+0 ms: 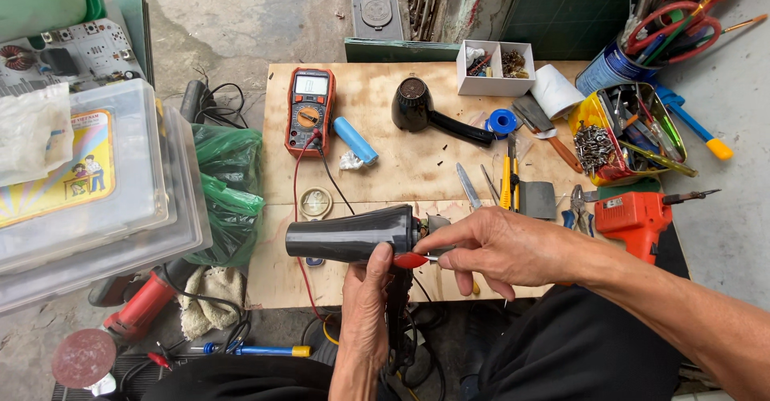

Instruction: The person uses a screwdriver to remove screws from the casing of a black hair dryer. They separate the two halves of the casing to reveal the internal fan and motor, then use a knife to pry at the internal components.

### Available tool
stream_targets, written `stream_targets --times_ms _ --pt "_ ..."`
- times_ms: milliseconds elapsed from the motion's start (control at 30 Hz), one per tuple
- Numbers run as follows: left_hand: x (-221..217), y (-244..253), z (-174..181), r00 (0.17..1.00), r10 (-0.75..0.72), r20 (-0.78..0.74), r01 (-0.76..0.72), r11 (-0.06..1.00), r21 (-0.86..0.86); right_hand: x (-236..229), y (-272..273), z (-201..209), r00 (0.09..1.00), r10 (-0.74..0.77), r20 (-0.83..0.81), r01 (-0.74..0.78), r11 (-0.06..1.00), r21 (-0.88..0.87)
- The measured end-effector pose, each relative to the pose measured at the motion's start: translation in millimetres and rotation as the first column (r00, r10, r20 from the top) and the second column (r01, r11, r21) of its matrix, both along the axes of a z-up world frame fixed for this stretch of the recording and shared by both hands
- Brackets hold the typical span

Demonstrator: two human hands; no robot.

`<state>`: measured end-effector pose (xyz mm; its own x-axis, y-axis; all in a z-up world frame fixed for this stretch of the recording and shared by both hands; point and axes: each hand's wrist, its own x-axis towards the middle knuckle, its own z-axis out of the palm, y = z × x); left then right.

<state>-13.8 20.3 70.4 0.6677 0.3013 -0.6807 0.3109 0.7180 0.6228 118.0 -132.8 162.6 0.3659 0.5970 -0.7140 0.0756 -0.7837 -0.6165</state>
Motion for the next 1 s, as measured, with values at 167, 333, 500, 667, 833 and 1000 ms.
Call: stream_targets --times_ms 167,333,500,667,833,1000 --pt "11 4 13 0.991 0.134 0.019 -0.134 0.991 -0.023 5 7 6 0.976 0.124 0.178 -0.103 0.987 -0.124" --pt "11 12 1 0.943 0.308 -0.126 -0.322 0.939 -0.118 22 -2 0 0.928 -0.365 -0.080 0.374 0.907 0.195" --pt "16 8 -3 0.917 0.380 -0.117 -0.395 0.908 -0.144 72 22 -44 0.871 -0.477 0.122 0.472 0.879 0.063" --pt "17 3 -17 0.862 0.487 -0.142 -0.507 0.816 -0.280 111 37 -147 0.819 -0.549 0.167 0.564 0.823 -0.059" --pt "23 14 7 0.782 0.558 -0.278 -0.619 0.644 -0.449 116 32 -186 0.881 -0.359 0.307 0.401 0.912 -0.083" --pt "12 11 -33 0.845 0.483 -0.228 -0.534 0.740 -0.410 111 27 -193 0.870 -0.366 0.330 0.400 0.916 -0.039"
